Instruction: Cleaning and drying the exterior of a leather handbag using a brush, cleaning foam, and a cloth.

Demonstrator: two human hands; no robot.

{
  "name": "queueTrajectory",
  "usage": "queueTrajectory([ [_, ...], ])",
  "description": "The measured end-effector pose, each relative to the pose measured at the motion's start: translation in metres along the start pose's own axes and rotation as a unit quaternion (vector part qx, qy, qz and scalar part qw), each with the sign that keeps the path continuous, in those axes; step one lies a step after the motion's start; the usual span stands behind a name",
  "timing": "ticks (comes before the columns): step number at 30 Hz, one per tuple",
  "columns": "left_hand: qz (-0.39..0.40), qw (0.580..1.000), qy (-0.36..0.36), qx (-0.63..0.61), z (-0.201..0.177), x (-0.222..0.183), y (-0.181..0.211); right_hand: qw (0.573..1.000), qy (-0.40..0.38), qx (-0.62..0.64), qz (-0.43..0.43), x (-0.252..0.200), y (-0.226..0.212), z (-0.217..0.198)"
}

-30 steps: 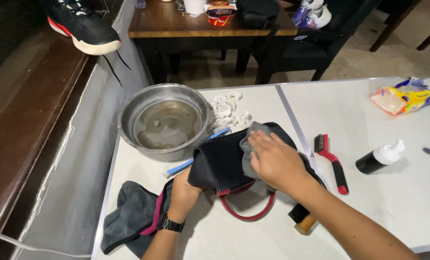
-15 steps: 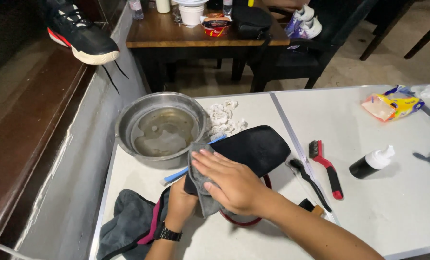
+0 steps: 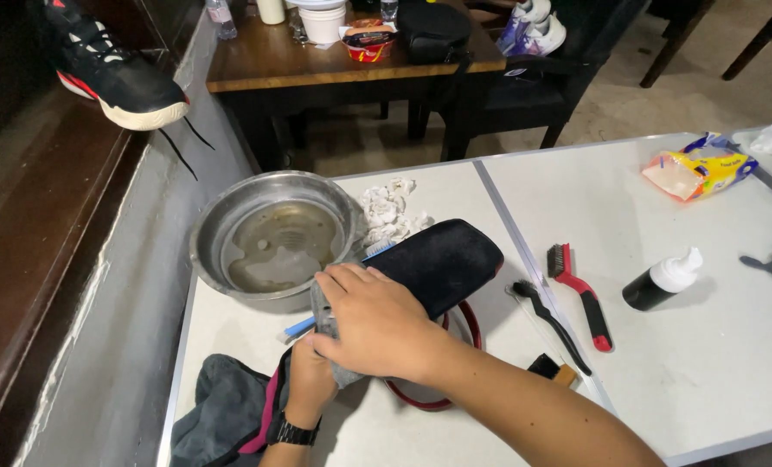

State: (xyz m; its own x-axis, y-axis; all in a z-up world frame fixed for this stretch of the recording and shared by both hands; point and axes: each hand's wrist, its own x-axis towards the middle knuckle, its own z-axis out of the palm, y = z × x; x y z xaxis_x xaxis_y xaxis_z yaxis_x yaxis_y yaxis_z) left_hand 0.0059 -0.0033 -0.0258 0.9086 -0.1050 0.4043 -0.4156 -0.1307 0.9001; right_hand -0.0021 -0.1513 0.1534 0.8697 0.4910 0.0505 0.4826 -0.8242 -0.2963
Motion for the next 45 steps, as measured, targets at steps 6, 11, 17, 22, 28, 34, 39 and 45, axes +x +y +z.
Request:
queueTrajectory([
  [6,-0.053,0.997,-0.017,-0.054,0.002,0.008,0.038,0.981,0.144,-0.103,-0.082,-0.003,0.01,0.04],
  [11,-0.052,0.997,-0.015,-0.054,0.0,0.006,0.037,0.955,0.251,-0.124,-0.097,-0.028,-0.001,0.052],
  [17,-0.049,0.997,-0.016,-0.054,-0.001,0.006,0.037,0.938,0.282,-0.139,-0.144,-0.034,-0.003,0.044],
  [22,-0.046,0.997,-0.021,-0.054,0.001,0.007,0.038,0.987,0.128,-0.075,-0.068,-0.03,0.001,0.017],
  [28,-0.042,0.998,-0.015,-0.051,0.001,0.004,0.037,0.999,-0.028,0.001,-0.043,-0.017,0.001,-0.016],
  [34,-0.029,0.998,-0.023,-0.046,0.002,0.005,0.036,0.998,-0.036,0.035,-0.022,-0.014,0.003,-0.01],
  [39,-0.032,0.998,-0.025,-0.048,0.004,0.006,0.037,0.966,0.227,-0.058,-0.106,-0.012,0.018,0.04],
  [45,-0.032,0.998,-0.014,-0.047,0.002,0.008,0.039,0.924,0.264,-0.147,-0.235,-0.038,0.011,0.03],
])
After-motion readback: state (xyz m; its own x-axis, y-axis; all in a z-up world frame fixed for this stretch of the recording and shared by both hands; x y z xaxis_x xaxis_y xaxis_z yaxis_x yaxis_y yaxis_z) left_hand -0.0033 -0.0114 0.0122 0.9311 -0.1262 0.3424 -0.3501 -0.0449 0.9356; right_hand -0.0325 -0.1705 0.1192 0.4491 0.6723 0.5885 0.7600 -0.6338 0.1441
